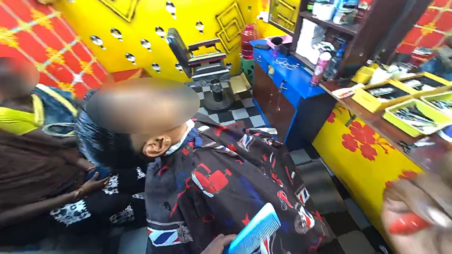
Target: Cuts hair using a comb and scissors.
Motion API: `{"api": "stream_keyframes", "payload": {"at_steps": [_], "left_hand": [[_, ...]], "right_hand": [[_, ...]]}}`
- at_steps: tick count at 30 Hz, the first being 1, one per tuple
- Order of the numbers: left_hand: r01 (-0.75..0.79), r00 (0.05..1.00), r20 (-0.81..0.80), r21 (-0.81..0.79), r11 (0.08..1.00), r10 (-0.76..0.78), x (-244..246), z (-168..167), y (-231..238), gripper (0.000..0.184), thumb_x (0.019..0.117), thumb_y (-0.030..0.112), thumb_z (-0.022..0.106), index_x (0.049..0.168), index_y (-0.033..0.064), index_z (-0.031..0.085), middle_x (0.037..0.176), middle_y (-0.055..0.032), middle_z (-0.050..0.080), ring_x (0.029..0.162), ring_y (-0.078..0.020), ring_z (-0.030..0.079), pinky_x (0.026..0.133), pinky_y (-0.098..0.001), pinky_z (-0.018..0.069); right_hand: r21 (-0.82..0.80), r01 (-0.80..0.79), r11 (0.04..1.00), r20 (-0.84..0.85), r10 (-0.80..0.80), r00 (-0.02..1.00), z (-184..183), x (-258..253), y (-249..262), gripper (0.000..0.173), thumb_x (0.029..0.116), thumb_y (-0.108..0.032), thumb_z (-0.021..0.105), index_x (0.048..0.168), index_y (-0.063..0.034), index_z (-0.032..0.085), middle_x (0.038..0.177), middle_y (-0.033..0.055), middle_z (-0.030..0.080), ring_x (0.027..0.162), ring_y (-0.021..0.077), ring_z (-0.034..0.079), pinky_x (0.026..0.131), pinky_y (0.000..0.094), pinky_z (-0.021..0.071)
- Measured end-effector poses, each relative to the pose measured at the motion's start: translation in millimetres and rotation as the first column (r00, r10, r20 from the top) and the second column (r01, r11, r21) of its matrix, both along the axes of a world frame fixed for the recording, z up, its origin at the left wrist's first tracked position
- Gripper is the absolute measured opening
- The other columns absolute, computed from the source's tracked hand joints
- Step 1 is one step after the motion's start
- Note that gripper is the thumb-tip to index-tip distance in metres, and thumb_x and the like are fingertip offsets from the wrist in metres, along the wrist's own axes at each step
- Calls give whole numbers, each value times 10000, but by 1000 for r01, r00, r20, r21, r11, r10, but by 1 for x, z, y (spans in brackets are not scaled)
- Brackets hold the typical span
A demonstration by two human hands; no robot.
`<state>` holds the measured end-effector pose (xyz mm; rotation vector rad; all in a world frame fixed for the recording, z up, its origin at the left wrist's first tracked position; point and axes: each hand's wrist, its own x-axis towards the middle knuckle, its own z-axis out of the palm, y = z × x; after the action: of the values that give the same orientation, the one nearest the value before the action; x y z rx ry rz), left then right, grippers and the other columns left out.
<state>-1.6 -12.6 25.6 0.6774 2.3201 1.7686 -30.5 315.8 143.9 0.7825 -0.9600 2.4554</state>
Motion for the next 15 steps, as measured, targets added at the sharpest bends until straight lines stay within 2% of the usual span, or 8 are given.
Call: {"api": "stream_keyframes", "payload": {"at_steps": [1,3,6,8,10,11,13,15], "left_hand": [[-66,996,-60,10,998,67,0,6,-6,422,1082,308,517,1266,-51,638,1112,-147,688,1020,-88,642,932,-307,538],[-273,946,-179,6,962,269,1,23,-26,356,1069,378,529,1287,124,651,1115,26,687,1007,10,632,902,-244,550],[-624,718,-271,158,765,641,-7,55,-72,262,1045,389,572,1255,262,664,990,177,693,800,35,638,710,-203,560],[-734,547,-213,343,587,809,-24,73,-102,169,1072,199,513,1187,152,627,858,139,672,673,-16,633,612,-204,561],[-771,417,-131,474,426,899,-52,75,-128,179,1084,156,424,1124,98,588,815,92,643,613,-47,633,562,-206,575],[-759,403,-103,518,395,910,-68,70,-141,196,1090,171,417,1115,104,599,838,74,658,651,-69,653,600,-234,594],[-720,455,-77,555,417,887,-99,59,-160,267,1098,215,390,1127,74,614,973,0,705,866,-156,709,814,-350,619],[-683,571,23,568,459,821,-129,62,-163,376,1116,261,304,1258,32,566,1236,-75,680,1123,-214,675,1000,-408,548]], "right_hand": [[-37,77,996,105,-73,992,-24,-22,14,197,1045,-236,562,1184,-156,678,857,-27,701,663,56,662,621,199,580],[-78,129,989,417,-85,905,-84,-55,44,281,1100,-270,437,1251,-190,660,924,-33,708,794,60,699,732,224,610],[-247,199,948,836,104,539,-166,-71,69,297,1103,-151,326,1116,-58,608,954,71,714,845,129,734,759,263,630],[-273,272,923,910,157,383,-192,-64,70,332,1109,-159,315,1120,-39,625,957,76,737,862,157,747,799,294,633],[-295,293,909,900,161,406,-198,-56,72,419,1121,-231,286,1100,-67,671,947,65,760,873,161,755,822,306,627],[-293,299,908,890,145,431,-198,-54,74,459,1124,-276,272,1072,-90,688,920,51,766,852,150,755,803,297,625],[-226,291,930,895,81,439,-197,-51,72,437,1122,-299,276,1045,-129,671,851,14,737,750,111,725,697,260,611],[-106,231,967,907,-1,422,-191,-47,60,383,1120,-277,293,1048,-160,651,828,-16,709,670,79,676,616,238,583]]}}
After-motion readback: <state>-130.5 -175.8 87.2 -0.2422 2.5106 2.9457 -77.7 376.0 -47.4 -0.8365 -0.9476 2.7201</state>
